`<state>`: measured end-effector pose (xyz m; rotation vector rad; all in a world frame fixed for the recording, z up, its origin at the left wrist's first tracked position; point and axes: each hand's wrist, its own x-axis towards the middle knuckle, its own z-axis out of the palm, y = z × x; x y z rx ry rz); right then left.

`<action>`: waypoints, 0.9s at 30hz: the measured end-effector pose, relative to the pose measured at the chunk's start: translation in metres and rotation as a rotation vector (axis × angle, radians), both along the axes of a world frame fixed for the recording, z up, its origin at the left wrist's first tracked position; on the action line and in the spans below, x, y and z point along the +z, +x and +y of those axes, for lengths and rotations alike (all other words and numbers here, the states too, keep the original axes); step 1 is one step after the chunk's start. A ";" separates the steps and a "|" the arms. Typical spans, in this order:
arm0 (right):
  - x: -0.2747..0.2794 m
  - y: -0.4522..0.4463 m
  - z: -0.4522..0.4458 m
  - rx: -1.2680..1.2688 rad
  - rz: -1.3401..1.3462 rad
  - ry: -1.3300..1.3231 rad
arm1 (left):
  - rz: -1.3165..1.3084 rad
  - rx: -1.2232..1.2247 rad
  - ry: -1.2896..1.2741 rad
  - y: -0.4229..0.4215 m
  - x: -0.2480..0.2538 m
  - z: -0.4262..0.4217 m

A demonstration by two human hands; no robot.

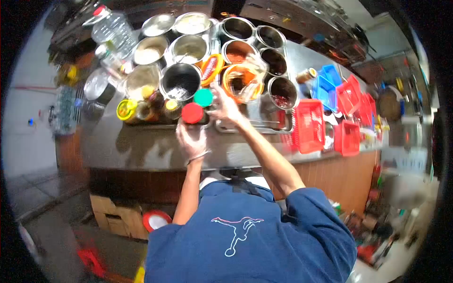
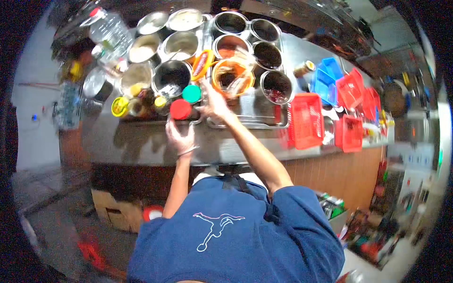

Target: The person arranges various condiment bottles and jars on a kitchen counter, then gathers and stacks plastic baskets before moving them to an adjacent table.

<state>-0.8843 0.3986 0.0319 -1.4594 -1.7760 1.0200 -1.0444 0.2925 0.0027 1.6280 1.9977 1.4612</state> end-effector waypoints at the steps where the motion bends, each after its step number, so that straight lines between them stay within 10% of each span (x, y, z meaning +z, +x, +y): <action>1: 0.007 0.002 -0.014 -0.024 -0.042 0.174 | 0.109 -0.021 0.004 -0.003 0.011 -0.006; 10: 0.029 0.111 -0.193 -0.173 0.302 -0.221 | -0.009 -0.515 -0.083 0.039 0.011 -0.097; 15: 0.016 0.196 -0.290 -0.377 0.040 -0.293 | 0.014 -0.967 -0.103 0.136 0.024 -0.131; 27: -0.004 0.397 -0.522 -1.387 0.437 -0.159 | 0.134 -1.732 -0.026 0.411 0.050 -0.246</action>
